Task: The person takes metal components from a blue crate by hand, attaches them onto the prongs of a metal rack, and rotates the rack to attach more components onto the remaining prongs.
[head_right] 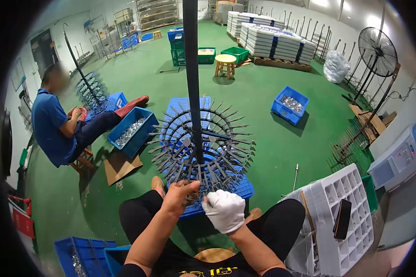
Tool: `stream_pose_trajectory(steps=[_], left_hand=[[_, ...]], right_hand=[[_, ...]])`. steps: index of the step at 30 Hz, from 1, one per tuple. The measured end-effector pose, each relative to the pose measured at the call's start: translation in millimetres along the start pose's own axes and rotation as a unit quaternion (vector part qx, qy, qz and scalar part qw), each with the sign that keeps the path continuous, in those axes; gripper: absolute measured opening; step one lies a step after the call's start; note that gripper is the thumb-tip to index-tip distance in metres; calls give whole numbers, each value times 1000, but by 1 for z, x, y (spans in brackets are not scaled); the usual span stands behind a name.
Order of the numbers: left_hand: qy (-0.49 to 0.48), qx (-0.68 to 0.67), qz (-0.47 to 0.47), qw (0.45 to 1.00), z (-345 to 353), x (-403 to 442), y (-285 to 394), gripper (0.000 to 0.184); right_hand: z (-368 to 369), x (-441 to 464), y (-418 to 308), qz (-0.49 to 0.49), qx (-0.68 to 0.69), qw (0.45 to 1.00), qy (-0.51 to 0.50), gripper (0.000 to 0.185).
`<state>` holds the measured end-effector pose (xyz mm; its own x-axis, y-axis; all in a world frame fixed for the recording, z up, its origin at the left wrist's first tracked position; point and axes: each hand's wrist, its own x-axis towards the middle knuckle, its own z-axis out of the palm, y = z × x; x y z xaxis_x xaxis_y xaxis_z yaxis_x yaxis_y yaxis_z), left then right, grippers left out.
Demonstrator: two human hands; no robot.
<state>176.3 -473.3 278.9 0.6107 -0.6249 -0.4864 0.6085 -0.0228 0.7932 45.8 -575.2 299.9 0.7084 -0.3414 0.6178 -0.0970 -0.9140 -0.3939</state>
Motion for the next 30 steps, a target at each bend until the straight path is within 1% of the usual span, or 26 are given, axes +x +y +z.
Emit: stream_pose_trajectory(steps=[2,5,11,15,18,27,29,30], left_hand=[[3,9,-4,1000,1,0,1,27],[15,9,0,1000,4,-1,2,26],[5,-2,15,1000,1,4,-3,27],[8,-10,3,1000,2,5,-2,27],[9,-11,12,1000,3,3,-2,27],[4,8,5,1000,1,5,-3,28],[-25,2,4,1000,-2,1,-2,30],[-35,-3,3,999,-5,-3,-3,31]], right_hand=[[1,0,0,-2,-4,1000,3,18],[3,1,1,-5,-10,1000,6,18],[4,1,0,1,-27,1000,5,18],[3,2,-2,4,-36,999,1,18],[4,4,-2,7,-40,999,7,18],[5,6,-3,19,-35,999,3,18],[3,7,-4,19,-32,999,0,19],[2,7,-5,6,-33,999,23,20]])
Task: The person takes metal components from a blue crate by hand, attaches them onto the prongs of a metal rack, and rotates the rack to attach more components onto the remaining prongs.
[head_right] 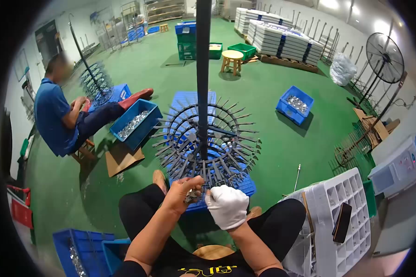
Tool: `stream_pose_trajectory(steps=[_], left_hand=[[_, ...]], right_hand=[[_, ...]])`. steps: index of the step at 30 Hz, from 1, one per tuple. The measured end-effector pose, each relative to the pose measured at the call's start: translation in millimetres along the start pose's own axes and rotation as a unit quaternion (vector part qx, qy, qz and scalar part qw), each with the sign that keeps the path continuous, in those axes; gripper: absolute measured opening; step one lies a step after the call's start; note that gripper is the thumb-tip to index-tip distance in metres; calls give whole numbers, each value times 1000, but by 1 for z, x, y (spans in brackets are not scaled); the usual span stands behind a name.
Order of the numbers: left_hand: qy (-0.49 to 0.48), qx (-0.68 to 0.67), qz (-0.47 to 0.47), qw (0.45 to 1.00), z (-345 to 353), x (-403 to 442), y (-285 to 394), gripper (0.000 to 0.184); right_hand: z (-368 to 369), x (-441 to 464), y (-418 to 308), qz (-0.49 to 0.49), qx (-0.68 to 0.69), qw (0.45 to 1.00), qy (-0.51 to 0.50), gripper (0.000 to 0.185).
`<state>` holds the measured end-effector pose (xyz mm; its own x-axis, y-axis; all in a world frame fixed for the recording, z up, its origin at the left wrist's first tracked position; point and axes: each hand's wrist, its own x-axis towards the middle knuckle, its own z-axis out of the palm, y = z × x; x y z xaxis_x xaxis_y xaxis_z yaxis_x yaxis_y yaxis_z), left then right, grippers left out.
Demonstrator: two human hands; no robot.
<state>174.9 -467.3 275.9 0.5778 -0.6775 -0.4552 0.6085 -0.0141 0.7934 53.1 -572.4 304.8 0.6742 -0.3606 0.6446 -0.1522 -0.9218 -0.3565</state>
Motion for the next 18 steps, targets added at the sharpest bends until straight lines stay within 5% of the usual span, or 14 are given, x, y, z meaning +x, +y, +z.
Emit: stream_pose_trajectory(steps=[8,14,18], left_hand=[[-43,-275,-83,957,-36,-53,-42,57],[-18,-286,-67,956,-41,-57,-66,63],[-15,-243,-41,969,-37,-60,-64,65]], right_hand=[[-9,-16,-30,-29,154,977,-147,13],[-3,-14,-45,-51,196,938,-282,17],[1,-12,-49,-121,148,942,-276,23]])
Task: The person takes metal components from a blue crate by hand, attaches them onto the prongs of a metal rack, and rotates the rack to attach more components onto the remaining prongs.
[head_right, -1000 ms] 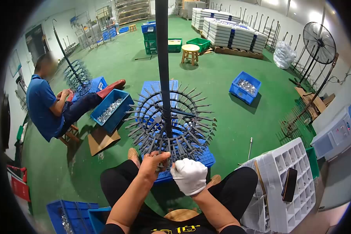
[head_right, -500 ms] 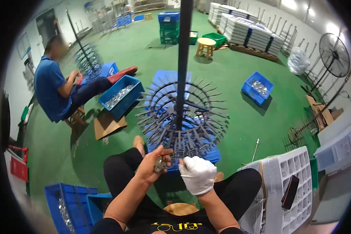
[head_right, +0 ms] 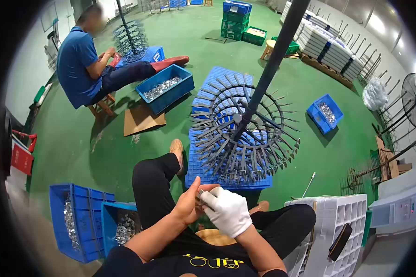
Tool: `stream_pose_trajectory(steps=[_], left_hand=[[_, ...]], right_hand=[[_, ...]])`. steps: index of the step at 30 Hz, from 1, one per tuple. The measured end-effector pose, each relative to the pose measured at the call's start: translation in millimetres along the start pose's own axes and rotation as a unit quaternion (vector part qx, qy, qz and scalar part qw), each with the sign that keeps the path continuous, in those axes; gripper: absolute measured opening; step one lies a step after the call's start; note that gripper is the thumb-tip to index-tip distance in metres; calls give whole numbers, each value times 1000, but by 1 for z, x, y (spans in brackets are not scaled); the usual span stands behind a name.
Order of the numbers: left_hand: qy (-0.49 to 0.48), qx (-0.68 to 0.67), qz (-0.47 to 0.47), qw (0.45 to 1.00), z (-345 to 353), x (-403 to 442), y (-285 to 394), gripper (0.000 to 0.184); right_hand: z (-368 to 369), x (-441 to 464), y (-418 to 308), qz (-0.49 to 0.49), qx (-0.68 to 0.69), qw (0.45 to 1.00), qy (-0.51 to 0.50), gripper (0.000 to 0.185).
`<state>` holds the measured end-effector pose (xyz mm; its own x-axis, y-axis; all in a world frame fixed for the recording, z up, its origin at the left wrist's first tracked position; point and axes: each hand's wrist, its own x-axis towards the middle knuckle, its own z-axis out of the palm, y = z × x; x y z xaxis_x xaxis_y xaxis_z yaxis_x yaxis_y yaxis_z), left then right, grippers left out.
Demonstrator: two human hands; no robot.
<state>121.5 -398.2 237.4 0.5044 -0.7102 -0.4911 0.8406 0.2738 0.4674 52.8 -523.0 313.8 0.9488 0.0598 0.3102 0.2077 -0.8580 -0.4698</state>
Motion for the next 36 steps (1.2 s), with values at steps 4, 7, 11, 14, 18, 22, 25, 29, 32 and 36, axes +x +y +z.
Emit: stream_pose_trajectory(steps=[4,7,11,14,18,22,25,29,32,36], left_hand=[[-29,-19,-24,999,-3,1,2,63],[-20,-30,-51,998,-3,-3,9,57],[9,67,-5,998,2,-8,11,46],[1,127,22,992,12,-18,22,26],[-10,179,71,981,13,-16,24,17],[2,182,66,981,18,-8,25,15],[-6,222,49,974,20,0,31,19],[21,193,27,981,29,20,54,26],[21,258,22,966,38,32,69,28],[-34,295,24,954,38,48,79,22]], right_hand=[[2,-2,0,22,53,997,58,21],[3,-6,1,76,142,983,91,19],[13,-16,6,175,228,949,128,17],[8,-16,6,191,193,947,172,12],[-4,-12,6,218,171,948,154,5],[-3,-15,10,177,101,962,179,8],[-1,-16,16,144,62,966,207,10],[-10,-8,14,140,7,963,228,11],[-11,-3,17,130,-25,963,234,13],[-11,4,21,116,-53,961,246,15]])
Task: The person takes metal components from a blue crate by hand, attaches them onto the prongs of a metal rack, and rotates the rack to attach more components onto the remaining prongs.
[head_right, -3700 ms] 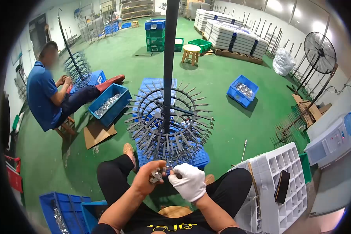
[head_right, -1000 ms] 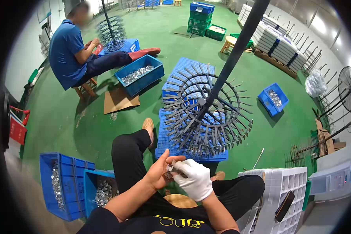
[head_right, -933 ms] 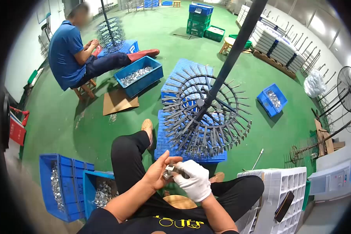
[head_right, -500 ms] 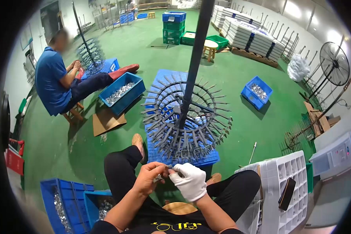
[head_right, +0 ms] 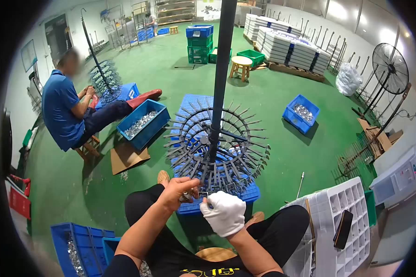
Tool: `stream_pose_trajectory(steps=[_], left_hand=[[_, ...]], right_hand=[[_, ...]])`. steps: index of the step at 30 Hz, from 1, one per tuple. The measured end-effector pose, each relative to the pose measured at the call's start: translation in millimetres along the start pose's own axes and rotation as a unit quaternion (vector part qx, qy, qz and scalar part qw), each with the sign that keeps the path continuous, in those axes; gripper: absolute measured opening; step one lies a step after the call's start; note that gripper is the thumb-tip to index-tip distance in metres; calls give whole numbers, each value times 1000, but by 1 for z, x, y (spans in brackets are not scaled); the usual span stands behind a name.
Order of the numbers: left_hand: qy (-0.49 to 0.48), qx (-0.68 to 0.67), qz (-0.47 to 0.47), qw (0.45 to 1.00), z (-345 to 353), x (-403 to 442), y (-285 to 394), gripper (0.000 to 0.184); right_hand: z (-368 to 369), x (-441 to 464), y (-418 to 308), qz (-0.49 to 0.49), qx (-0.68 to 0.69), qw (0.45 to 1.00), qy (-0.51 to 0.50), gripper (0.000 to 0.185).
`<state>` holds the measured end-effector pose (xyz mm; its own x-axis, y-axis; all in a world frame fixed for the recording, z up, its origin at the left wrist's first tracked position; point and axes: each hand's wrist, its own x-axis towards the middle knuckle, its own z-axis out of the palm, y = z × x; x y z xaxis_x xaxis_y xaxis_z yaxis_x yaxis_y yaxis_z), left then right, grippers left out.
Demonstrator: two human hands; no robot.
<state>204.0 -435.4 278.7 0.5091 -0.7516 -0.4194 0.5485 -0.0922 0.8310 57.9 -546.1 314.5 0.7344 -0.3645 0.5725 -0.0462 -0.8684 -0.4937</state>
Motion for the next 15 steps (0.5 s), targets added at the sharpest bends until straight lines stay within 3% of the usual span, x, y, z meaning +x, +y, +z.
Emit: stream_pose_trajectory(steps=[15], left_hand=[[37,-8,-10,999,10,11,9,20]], right_hand=[[14,4,6,-39,-68,997,-2,17]])
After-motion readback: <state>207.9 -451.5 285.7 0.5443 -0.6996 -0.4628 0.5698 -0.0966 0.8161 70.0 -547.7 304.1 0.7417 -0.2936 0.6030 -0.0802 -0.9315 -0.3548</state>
